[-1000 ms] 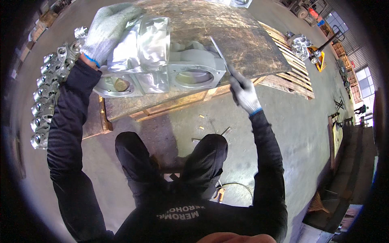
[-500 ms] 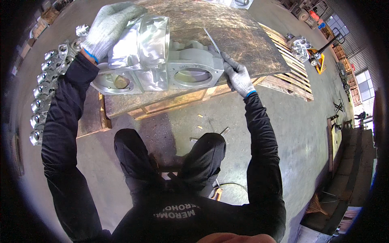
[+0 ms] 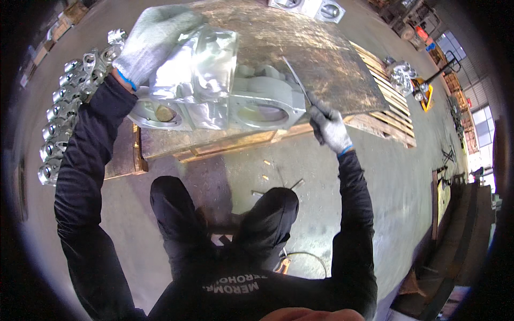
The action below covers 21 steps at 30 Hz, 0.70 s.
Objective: The person kneels on the floor and uses a deburring tool to scrape and smooth the edges and surfaces of a large metal casting. They rotate the part to access different sides and continue scraping along the edges and around openings.
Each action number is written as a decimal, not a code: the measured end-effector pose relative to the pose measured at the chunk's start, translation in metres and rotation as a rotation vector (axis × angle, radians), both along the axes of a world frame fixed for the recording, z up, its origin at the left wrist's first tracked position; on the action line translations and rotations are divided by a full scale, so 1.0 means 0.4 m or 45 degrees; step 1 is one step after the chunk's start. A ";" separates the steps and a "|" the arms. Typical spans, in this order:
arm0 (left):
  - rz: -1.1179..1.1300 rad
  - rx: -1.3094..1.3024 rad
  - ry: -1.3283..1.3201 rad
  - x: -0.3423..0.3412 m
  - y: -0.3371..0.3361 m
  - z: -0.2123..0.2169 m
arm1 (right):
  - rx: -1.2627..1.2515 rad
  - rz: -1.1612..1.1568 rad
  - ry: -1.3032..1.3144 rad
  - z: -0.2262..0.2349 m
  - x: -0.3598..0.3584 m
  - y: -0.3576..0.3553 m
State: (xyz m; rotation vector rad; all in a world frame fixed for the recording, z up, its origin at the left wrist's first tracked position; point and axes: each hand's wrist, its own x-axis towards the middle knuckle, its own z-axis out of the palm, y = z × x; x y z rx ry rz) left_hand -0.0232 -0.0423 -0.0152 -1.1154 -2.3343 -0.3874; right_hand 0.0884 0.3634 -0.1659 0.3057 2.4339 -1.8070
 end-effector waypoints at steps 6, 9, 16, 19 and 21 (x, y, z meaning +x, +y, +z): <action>-0.023 -0.118 0.259 -0.003 0.007 -0.002 | 0.268 0.123 0.723 -0.110 -0.054 0.021; -0.051 -0.224 0.428 -0.003 0.002 -0.004 | 0.417 -0.047 0.636 -0.166 -0.045 0.029; -0.010 -0.192 0.410 -0.016 0.013 -0.007 | 0.079 0.119 0.853 -0.170 -0.109 0.019; -0.017 0.230 -0.160 -0.001 0.039 -0.019 | 0.245 0.041 0.692 -0.184 -0.124 0.042; -0.072 0.826 -0.874 0.022 0.058 -0.023 | 0.340 -0.031 0.554 -0.193 -0.115 0.053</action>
